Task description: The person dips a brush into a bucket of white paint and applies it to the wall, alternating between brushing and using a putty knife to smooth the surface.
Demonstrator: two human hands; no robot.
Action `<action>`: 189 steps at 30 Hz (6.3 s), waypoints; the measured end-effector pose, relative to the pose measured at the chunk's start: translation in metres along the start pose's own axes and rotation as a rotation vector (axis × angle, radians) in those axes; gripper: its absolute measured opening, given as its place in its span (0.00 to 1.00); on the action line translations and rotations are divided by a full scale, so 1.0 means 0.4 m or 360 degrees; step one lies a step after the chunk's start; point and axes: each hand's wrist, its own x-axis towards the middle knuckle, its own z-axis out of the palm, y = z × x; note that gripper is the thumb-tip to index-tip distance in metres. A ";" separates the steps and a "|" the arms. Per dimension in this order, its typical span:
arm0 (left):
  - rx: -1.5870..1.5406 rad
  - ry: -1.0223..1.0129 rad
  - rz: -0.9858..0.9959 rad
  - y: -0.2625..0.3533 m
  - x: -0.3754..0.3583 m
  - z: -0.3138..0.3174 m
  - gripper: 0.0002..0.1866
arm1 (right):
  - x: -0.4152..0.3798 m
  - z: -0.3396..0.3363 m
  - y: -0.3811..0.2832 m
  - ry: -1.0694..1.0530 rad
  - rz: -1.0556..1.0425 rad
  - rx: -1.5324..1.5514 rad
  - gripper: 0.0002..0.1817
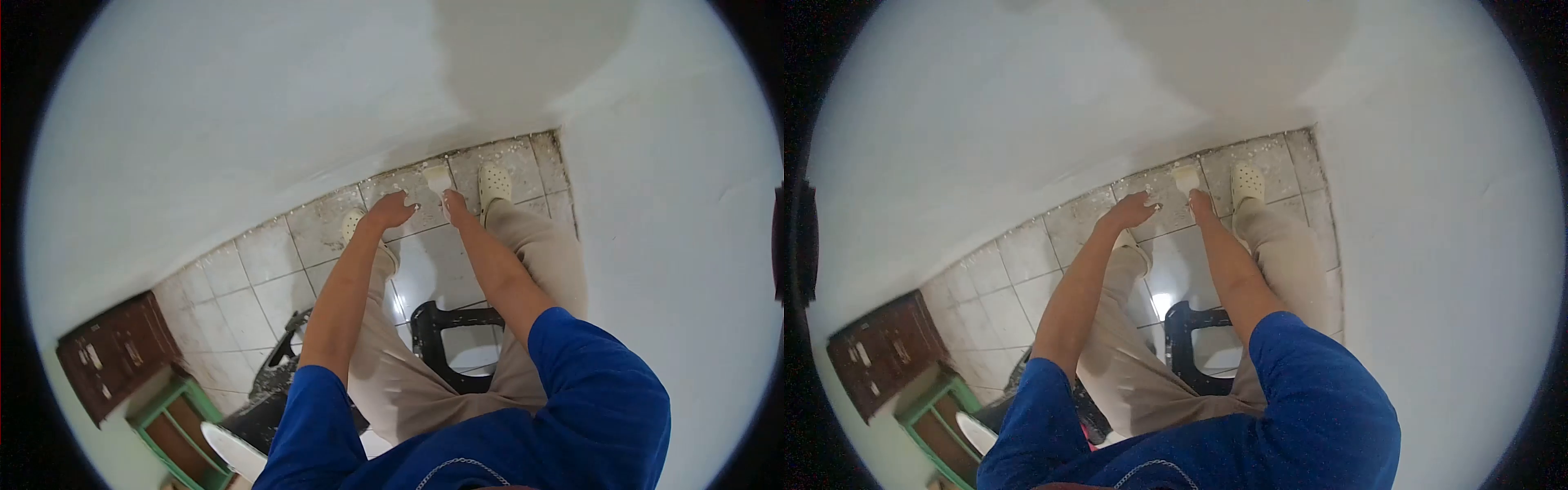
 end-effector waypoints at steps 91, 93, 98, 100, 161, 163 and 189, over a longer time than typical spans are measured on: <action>0.0079 0.0188 -0.0023 0.050 0.054 -0.098 0.29 | -0.136 0.045 -0.164 -0.0444 -0.0282 0.0263 0.08; 0.0066 0.0214 0.0025 0.026 0.030 -0.095 0.30 | -0.234 0.044 -0.206 -0.0398 -0.0259 0.0398 0.09; -0.0070 0.0059 -0.0074 0.021 -0.033 -0.112 0.33 | -0.279 -0.023 -0.142 -0.0248 -0.0051 0.0414 0.11; -0.0087 0.0119 -0.0100 0.005 -0.028 -0.089 0.33 | -0.220 -0.046 -0.080 -0.0278 -0.0033 0.0394 0.12; -0.0006 -0.0128 -0.0112 -0.008 0.039 -0.098 0.31 | -0.013 0.065 -0.174 0.0028 -0.0320 -0.0258 0.13; -0.0050 -0.0093 -0.0080 0.009 0.017 -0.113 0.32 | -0.056 0.089 -0.200 0.0096 -0.0486 -0.0264 0.13; -0.0046 0.0251 0.0022 0.042 -0.048 -0.144 0.29 | -0.068 0.092 -0.082 0.0326 -0.0524 -0.0482 0.17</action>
